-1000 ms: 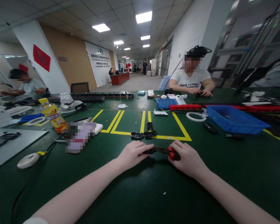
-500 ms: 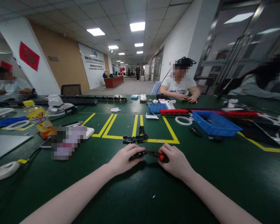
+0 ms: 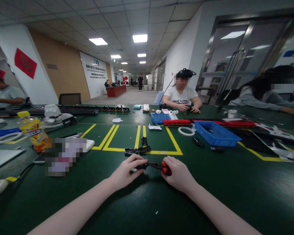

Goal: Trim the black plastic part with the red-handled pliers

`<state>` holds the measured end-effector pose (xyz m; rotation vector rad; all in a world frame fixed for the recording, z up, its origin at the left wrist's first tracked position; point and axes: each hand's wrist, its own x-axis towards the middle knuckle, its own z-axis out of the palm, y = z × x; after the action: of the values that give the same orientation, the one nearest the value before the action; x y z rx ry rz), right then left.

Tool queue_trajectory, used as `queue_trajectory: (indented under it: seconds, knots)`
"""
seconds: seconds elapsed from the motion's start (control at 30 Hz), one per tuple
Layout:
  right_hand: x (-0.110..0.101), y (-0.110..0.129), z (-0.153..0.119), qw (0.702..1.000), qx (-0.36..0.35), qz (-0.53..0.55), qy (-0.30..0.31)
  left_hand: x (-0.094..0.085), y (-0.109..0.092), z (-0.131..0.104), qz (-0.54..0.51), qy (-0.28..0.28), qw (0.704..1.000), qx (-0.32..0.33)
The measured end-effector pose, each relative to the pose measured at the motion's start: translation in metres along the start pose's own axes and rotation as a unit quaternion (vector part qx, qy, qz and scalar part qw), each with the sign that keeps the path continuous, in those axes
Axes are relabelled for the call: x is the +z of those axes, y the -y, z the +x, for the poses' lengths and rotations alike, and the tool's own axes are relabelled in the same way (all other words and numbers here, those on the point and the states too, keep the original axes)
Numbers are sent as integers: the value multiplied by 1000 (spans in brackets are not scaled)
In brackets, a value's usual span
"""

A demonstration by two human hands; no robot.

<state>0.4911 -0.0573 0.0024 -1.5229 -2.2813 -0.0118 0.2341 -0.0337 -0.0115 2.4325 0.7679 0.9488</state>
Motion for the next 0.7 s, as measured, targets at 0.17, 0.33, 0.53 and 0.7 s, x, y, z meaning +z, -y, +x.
queue_trajectory:
  seconds: [0.17, 0.33, 0.53, 0.7]
  knots:
    - [0, 0, 0, 1000, 5, 1, 15, 1, 0, -2, 34, 14, 999, -1]
    - [-3, 2, 0, 1000, 12, 1, 24, 1, 0, -2, 69, 29, 997, -4]
    - [-3, 3, 0, 1000, 7, -9, 25, 0, 1, -3, 50, 38, 998, -9]
    - [-4, 3, -1, 1000, 9, -6, 24, 1, 2, -3, 32, 41, 998, -27]
